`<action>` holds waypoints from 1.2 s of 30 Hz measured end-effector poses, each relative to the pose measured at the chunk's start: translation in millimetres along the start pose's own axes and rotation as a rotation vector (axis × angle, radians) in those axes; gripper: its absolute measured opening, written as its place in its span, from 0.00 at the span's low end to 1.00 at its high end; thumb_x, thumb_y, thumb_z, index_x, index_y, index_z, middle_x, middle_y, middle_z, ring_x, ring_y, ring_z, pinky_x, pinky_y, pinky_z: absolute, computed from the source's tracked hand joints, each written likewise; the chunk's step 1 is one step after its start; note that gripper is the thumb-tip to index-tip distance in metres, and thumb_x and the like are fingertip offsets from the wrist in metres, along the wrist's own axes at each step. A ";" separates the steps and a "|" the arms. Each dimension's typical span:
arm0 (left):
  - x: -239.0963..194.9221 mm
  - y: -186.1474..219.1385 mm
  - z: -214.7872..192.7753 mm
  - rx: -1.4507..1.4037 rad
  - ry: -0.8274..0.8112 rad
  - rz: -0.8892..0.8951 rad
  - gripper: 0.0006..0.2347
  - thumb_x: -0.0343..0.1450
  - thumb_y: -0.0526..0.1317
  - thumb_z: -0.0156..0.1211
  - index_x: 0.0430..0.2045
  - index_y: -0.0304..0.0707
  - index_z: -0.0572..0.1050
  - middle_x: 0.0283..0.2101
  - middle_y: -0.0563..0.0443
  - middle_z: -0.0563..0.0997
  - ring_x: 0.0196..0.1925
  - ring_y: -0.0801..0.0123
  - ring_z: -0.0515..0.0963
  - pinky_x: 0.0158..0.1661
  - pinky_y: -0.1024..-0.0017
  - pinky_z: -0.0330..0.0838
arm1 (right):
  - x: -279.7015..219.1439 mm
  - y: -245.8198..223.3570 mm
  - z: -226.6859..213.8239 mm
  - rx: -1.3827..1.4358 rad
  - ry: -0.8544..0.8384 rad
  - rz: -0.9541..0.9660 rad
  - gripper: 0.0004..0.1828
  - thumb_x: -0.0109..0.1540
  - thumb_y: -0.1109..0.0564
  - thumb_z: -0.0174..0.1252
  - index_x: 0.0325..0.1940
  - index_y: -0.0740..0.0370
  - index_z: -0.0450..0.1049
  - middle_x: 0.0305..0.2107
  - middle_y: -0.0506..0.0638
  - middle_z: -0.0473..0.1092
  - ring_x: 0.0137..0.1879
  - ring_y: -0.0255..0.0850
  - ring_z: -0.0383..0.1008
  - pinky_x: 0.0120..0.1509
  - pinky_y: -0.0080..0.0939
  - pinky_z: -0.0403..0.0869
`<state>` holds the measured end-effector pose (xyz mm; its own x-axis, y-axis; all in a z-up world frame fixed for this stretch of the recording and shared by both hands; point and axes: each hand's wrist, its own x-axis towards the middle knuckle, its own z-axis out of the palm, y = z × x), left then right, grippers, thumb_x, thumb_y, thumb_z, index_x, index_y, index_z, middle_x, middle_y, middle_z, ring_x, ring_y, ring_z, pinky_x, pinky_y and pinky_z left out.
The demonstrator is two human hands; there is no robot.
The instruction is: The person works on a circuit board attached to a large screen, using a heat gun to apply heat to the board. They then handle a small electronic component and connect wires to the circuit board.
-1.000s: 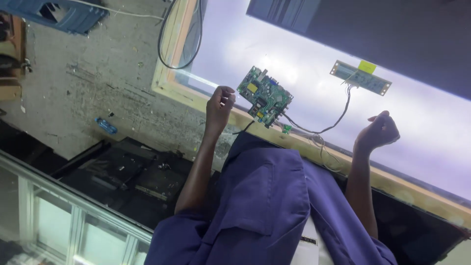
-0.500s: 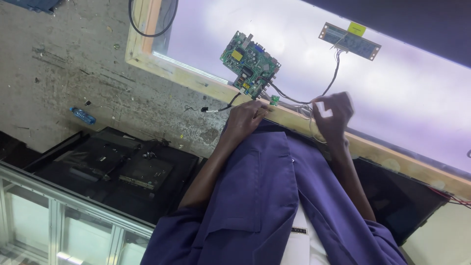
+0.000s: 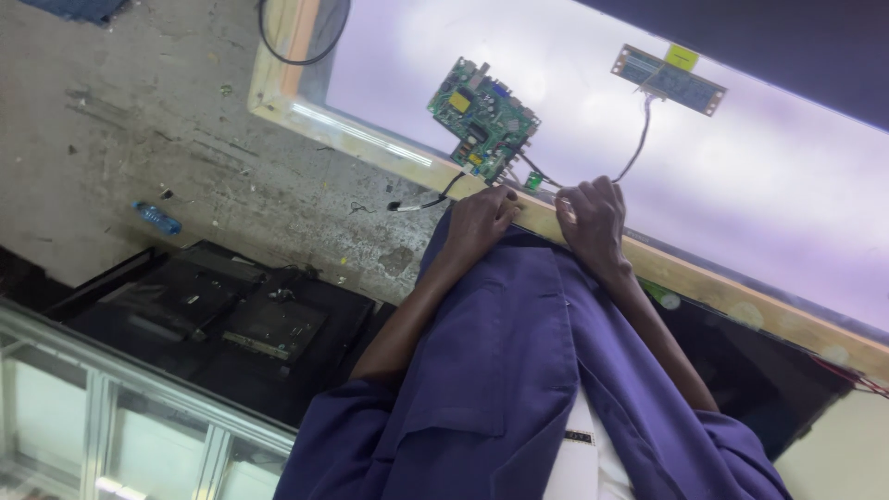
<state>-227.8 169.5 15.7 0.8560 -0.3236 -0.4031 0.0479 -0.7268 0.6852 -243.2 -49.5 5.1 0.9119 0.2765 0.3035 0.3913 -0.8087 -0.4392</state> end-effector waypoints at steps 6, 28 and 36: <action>-2.5 -4.5 13.8 -0.073 0.094 0.014 0.14 0.68 0.45 0.59 0.46 0.48 0.73 0.37 0.46 0.81 0.45 0.49 0.82 0.45 0.53 0.75 | 5.9 -14.7 -10.7 0.225 -0.069 0.137 0.07 0.53 0.62 0.68 0.30 0.57 0.75 0.20 0.51 0.64 0.36 0.50 0.67 0.46 0.47 0.66; -2.7 -126.9 -41.9 -0.405 1.315 -0.443 0.24 0.57 0.37 0.69 0.43 0.44 0.63 0.40 0.43 0.61 0.39 0.53 0.67 0.43 0.54 0.66 | 12.5 -23.9 -20.7 0.401 -0.141 0.373 0.05 0.55 0.62 0.68 0.31 0.59 0.77 0.17 0.49 0.62 0.35 0.47 0.64 0.48 0.46 0.67; -21.6 -130.1 -30.1 -0.430 1.296 -0.556 0.41 0.63 0.37 0.67 0.70 0.50 0.46 0.66 0.38 0.49 0.66 0.33 0.56 0.59 0.31 0.51 | 12.5 -29.2 -24.8 0.375 -0.122 0.407 0.06 0.54 0.63 0.68 0.31 0.58 0.77 0.17 0.48 0.62 0.35 0.47 0.65 0.47 0.46 0.68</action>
<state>-237.1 289.3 -46.5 0.5185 0.8549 -0.0152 0.4649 -0.2669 0.8442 -246.3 -35.3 42.7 0.9974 0.0570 -0.0432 0.0022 -0.6287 -0.7777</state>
